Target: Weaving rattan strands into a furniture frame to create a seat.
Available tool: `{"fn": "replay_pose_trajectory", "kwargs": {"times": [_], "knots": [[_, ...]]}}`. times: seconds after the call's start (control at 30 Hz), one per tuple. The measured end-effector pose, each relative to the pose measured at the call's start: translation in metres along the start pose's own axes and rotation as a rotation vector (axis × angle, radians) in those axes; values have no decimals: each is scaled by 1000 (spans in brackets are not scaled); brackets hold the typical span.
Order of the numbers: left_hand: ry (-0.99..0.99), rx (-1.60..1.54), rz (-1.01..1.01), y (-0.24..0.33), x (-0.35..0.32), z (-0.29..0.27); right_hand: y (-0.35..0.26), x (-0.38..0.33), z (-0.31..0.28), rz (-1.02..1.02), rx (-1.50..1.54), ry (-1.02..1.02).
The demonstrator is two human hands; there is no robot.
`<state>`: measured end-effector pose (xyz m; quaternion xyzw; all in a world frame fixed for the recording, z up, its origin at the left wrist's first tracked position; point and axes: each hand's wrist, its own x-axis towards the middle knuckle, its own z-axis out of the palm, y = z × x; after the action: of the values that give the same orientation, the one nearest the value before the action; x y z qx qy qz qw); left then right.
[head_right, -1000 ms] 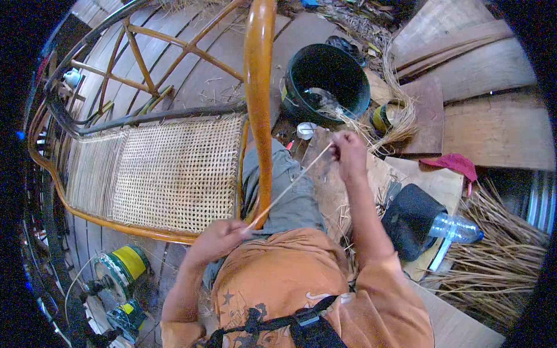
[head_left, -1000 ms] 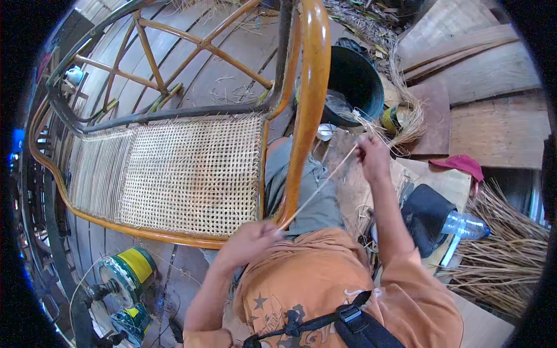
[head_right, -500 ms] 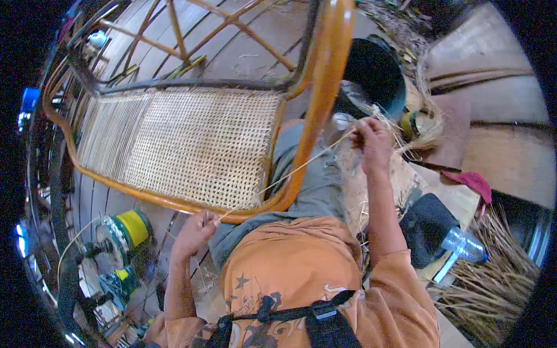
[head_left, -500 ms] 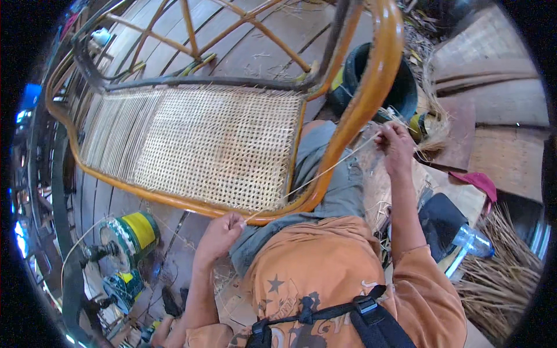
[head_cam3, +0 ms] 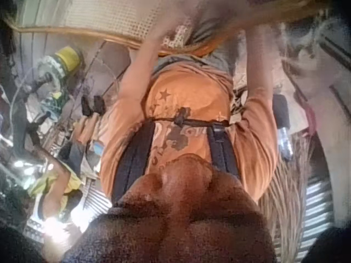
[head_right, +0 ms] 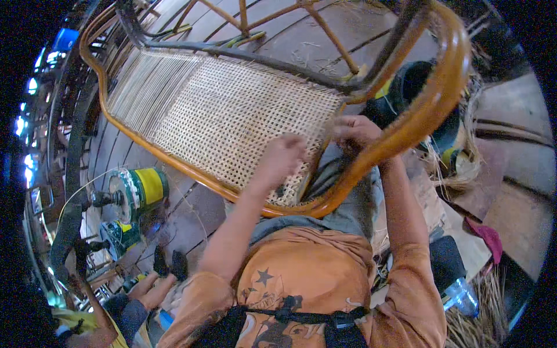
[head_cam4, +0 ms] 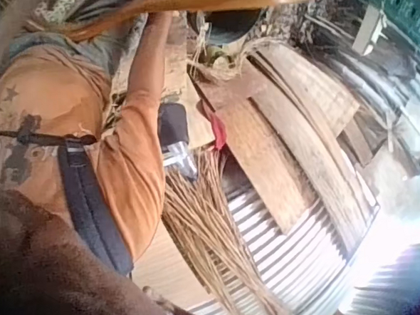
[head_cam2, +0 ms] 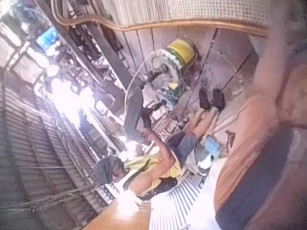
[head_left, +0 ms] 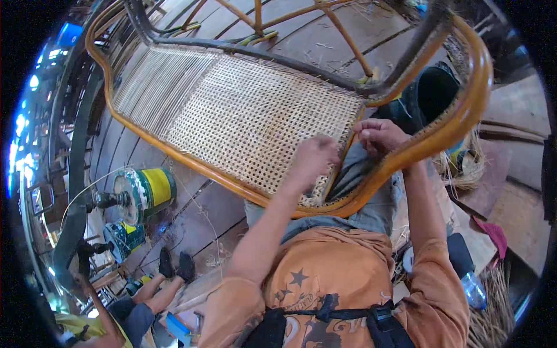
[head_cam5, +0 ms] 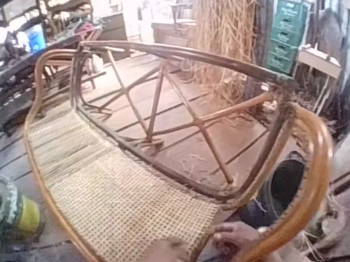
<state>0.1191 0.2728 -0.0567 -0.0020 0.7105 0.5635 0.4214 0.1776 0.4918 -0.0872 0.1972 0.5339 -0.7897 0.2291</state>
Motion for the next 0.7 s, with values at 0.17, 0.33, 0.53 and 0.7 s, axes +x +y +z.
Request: {"fn": "replay_pose_trajectory", "kwargs": {"times": [0.17,0.33,0.53,0.7], "knots": [[48,751,369,-5,19,21,8,27,3,-104,-172,125],[-28,1077,114,-19,2,-107,2,9,-47,-89,-19,277],[218,957,-1,-15,-24,-235,15,53,-35,-173,-183,283],[278,987,-162,-8,-19,-265,28,88,-31,-250,-571,396]]}}
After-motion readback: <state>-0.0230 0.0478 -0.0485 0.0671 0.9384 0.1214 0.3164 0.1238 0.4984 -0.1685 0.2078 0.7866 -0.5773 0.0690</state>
